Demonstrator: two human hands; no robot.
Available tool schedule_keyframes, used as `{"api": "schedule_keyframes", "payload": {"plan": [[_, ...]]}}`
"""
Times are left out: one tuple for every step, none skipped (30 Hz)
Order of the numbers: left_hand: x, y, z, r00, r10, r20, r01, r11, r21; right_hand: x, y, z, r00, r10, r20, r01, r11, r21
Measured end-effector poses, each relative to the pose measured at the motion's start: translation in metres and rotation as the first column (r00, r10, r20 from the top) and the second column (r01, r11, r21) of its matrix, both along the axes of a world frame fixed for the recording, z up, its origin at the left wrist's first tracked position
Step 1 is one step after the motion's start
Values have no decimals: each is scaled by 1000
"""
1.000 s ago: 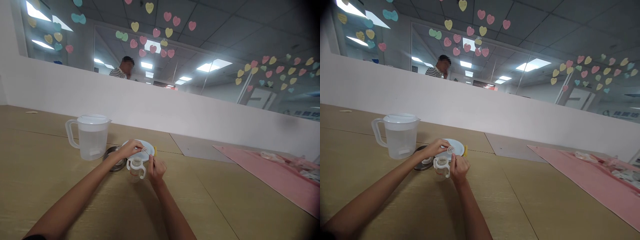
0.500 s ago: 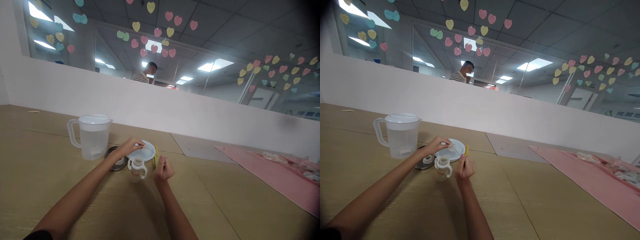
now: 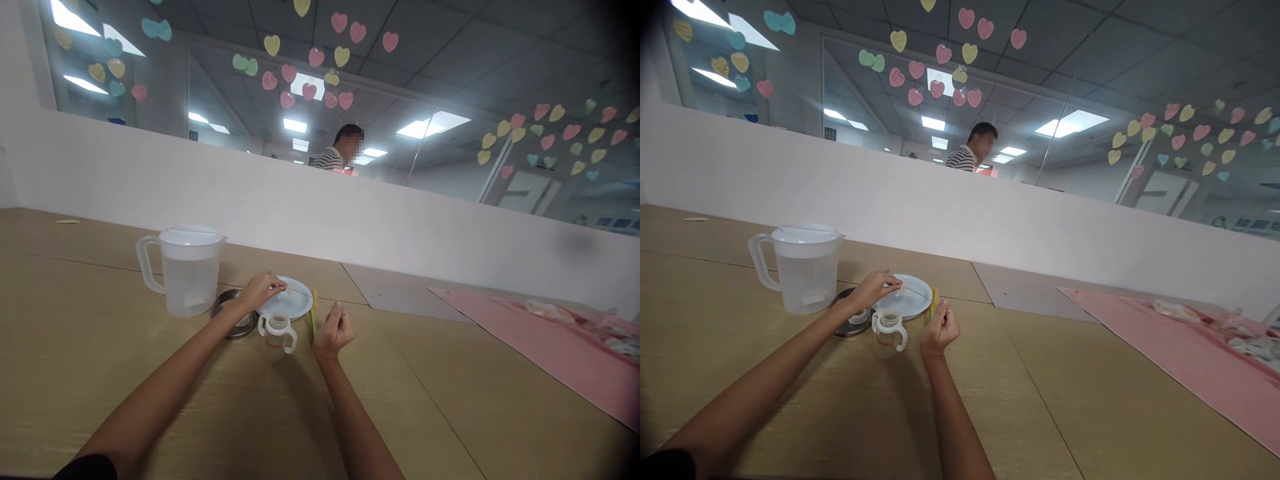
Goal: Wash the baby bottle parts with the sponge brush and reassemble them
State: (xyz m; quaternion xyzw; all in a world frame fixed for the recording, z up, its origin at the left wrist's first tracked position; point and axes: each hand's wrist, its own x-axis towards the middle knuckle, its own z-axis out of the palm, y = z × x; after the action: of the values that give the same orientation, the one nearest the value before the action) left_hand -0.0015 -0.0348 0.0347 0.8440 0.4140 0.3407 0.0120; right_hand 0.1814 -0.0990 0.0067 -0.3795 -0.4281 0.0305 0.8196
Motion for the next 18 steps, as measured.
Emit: {"api": "schedule_keyframes", "payload": {"plan": [[-3,3,-3,998,58,-27,-58,998,-10,1,0,3,999,5,-45,-4,1000,23],[-6,6,-6,992,113,-49,-114,993,-21,2,1,6,995,11,-97,-7,999,43],[-9,8,-9,985,158,-67,-161,986,-33,4,2,9,989,16,-146,-8,998,57],[-11,9,-11,979,184,-85,-188,981,-42,5,3,11,983,18,-184,-7,998,60],[-13,11,-12,975,193,-107,-199,979,-46,6,4,11,980,18,-201,-8,999,51],[-14,11,-13,971,195,-138,-203,978,-45,7,6,11,980,18,-197,-12,999,33],[-14,11,-14,965,199,-171,-209,977,-44,7,7,9,984,17,-176,-16,1000,9],[-15,11,-15,957,210,-201,-223,974,-43,8,8,7,990,14,-142,-17,1000,-23],[-14,10,-15,948,225,-224,-241,969,-46,8,9,4,995,8,-101,-14,998,-58],[-14,10,-16,940,243,-240,-262,964,-53,8,10,1,998,3,-60,-9,996,-91],[-13,10,-17,935,256,-247,-279,958,-65,8,10,-2,1000,-1,-24,-2,993,-120],[-13,9,-18,933,260,-250,-287,955,-79,8,11,-4,1000,-8,10,9,989,-145],[-13,9,-19,933,256,-252,-287,953,-94,8,11,-7,999,-19,45,27,986,-166],[-13,9,-20,934,250,-254,-285,952,-111,9,12,-8,996,-36,85,51,982,-184],[-13,9,-21,937,241,-255,-279,952,-128,10,12,-10,989,-58,132,84,976,-199],[-13,10,-22,940,230,-253,-272,951,-145,11,13,-11,978,-83,189,124,969,-214],[-13,10,-23,944,219,-247,-263,951,-162,13,13,-13,961,-106,253,166,960,-227],[-12,10,-24,949,208,-238,-253,951,-178,13,14,-14,938,-122,325,206,949,-239]]}}
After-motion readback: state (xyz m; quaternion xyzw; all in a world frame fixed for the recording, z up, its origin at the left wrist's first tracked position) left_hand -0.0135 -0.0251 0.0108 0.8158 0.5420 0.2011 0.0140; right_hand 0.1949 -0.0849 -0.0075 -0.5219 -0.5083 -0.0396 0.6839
